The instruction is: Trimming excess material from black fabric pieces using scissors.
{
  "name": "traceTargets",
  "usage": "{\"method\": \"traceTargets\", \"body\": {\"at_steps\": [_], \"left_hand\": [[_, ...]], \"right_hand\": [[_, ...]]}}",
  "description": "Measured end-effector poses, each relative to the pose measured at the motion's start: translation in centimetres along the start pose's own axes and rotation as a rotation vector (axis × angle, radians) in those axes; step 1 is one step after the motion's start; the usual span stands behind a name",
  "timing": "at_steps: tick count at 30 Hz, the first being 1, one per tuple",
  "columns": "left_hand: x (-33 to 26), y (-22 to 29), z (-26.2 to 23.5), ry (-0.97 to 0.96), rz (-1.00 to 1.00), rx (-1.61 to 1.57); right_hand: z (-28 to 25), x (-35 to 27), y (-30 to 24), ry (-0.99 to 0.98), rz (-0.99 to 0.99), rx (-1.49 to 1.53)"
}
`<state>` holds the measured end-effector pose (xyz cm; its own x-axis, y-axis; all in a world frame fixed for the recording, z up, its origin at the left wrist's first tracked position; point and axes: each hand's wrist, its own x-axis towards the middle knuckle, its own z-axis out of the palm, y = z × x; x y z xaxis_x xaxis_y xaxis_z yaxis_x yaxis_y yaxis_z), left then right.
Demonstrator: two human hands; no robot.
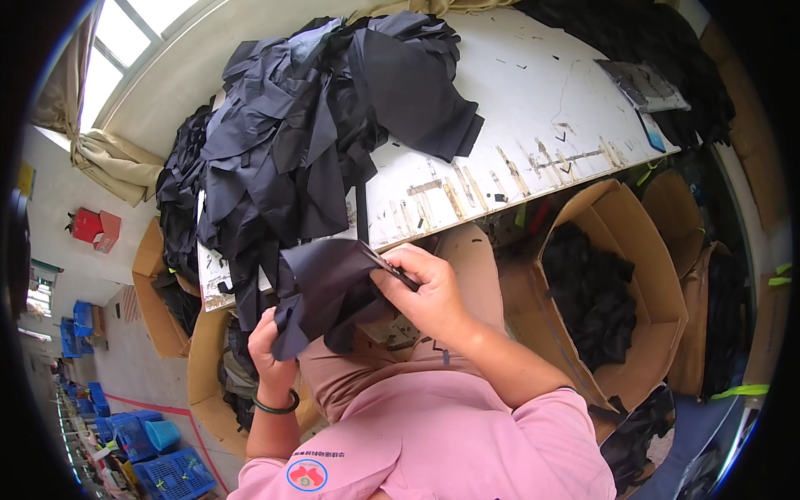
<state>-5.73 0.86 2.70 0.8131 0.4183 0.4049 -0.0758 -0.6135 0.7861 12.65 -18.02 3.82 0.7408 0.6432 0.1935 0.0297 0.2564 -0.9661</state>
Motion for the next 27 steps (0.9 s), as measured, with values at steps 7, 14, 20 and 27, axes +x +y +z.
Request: {"method": "traceTargets", "body": {"at_steps": [7, 14, 20, 27], "left_hand": [[4.0, 3.6, 1.7, 0.081, 0.062, 0.132], [3.9, 0.5, 2.0, -0.18, -0.616, -1.044], [2.0, -4.1, 5.2, -0.178, -1.243, -1.55], [1.1, -3.4, 5.3, 0.023, -1.156, -1.271]], "right_hand": [[-0.6, 0.3, -1.2, -0.212, 0.171, -0.069], [-0.1, -0.1, 0.6, -0.196, 0.472, 0.353], [-0.7, -1.0, 4.5, -0.092, 0.752, 0.316], [-1.0, -0.7, 6.8, -0.17, 0.39, -0.066]]}}
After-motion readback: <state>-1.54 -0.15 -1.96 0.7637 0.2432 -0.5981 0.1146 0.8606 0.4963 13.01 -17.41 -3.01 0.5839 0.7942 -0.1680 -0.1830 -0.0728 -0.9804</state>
